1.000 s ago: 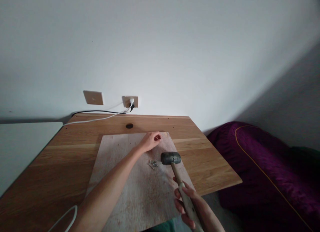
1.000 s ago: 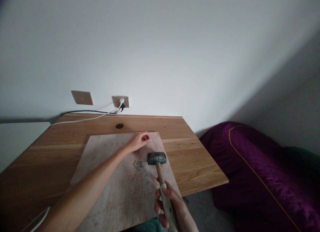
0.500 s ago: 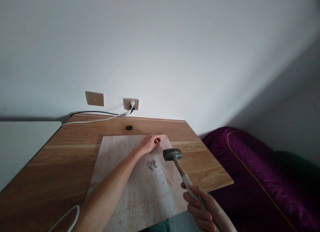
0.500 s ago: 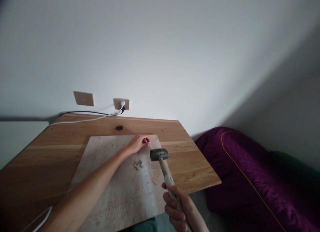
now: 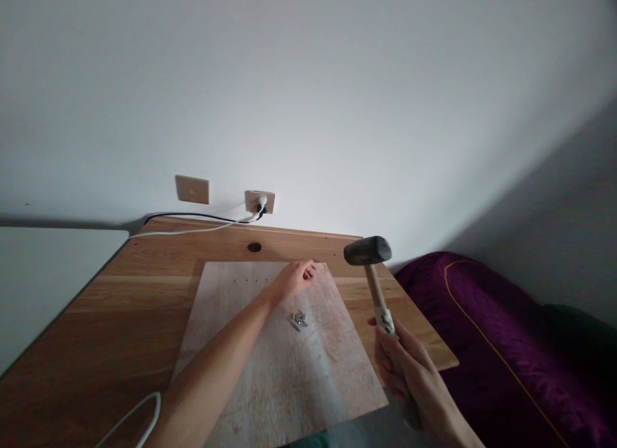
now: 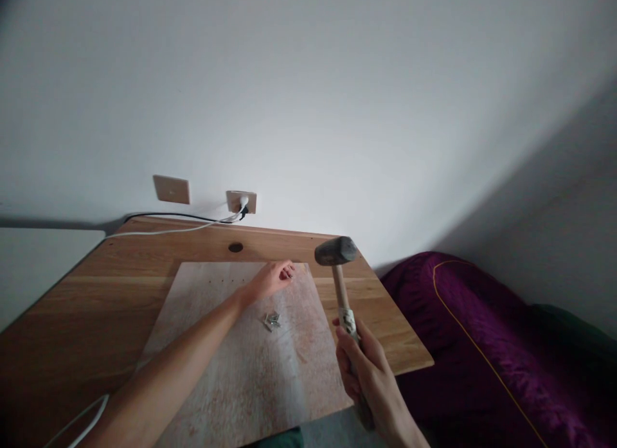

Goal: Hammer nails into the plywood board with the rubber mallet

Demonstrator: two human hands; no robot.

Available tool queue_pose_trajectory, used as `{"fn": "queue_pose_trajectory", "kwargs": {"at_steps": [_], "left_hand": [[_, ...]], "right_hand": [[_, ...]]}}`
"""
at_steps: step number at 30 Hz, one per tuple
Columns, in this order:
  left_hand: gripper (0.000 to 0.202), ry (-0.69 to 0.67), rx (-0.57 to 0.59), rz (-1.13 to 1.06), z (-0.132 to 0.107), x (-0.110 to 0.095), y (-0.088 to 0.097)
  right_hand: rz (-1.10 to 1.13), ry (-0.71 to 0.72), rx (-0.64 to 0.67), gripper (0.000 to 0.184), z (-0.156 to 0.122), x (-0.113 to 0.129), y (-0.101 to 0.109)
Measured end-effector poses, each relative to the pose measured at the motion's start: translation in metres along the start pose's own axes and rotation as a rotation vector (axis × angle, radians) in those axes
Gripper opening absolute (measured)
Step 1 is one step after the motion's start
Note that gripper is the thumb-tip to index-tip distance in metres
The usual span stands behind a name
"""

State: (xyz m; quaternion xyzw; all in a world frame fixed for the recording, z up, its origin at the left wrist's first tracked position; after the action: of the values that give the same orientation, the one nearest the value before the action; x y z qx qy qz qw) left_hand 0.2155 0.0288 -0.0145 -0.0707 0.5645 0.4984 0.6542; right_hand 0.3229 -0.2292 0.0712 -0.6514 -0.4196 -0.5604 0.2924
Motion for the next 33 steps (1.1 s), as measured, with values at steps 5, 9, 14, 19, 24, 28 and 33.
{"fn": "queue_pose_trajectory", "kwargs": {"at_steps": [5, 9, 14, 19, 24, 28, 33], "left_hand": [[0.026, 0.024, -0.038, 0.056, 0.002, 0.000, 0.000], [0.017, 0.058, -0.057, 0.145, 0.003, -0.002, 0.002], [0.010, 0.065, -0.048, 0.162, 0.002, -0.003, 0.002], [0.014, 0.021, -0.081, 0.154, 0.000, -0.003, 0.001], [0.013, 0.029, -0.067, 0.161, 0.001, -0.004, 0.002], [0.011, 0.046, -0.051, 0.184, 0.002, -0.005, 0.002], [0.012, 0.050, -0.046, 0.174, 0.001, -0.005, 0.002]], "right_hand": [[0.038, -0.001, 0.035, 0.065, 0.012, -0.005, -0.003], [0.016, -0.086, 0.100, 0.060, 0.030, -0.025, -0.007], [0.021, -0.169, 0.182, 0.058, 0.039, -0.020, -0.005], [0.109, 0.130, 0.081, 0.052, 0.023, 0.042, 0.007], [0.049, 0.200, 0.095, 0.056, 0.027, 0.026, 0.002], [-0.146, 0.004, 0.105, 0.065, 0.042, -0.023, -0.001], [-0.196, 0.062, 0.122, 0.062, 0.043, -0.001, 0.000]]}}
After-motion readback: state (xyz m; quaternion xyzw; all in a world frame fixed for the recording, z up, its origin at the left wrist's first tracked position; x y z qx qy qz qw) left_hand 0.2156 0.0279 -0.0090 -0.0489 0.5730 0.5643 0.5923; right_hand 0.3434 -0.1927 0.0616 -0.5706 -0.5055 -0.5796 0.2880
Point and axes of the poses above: each hand's wrist, its own z-axis towards the middle knuckle, its own y-axis out of the back of the hand, x = y × z, the point moved 4 cm from there along z, towards the middle knuckle, and after that the axes turned 3 degrees about y, right-handed, at the moved point
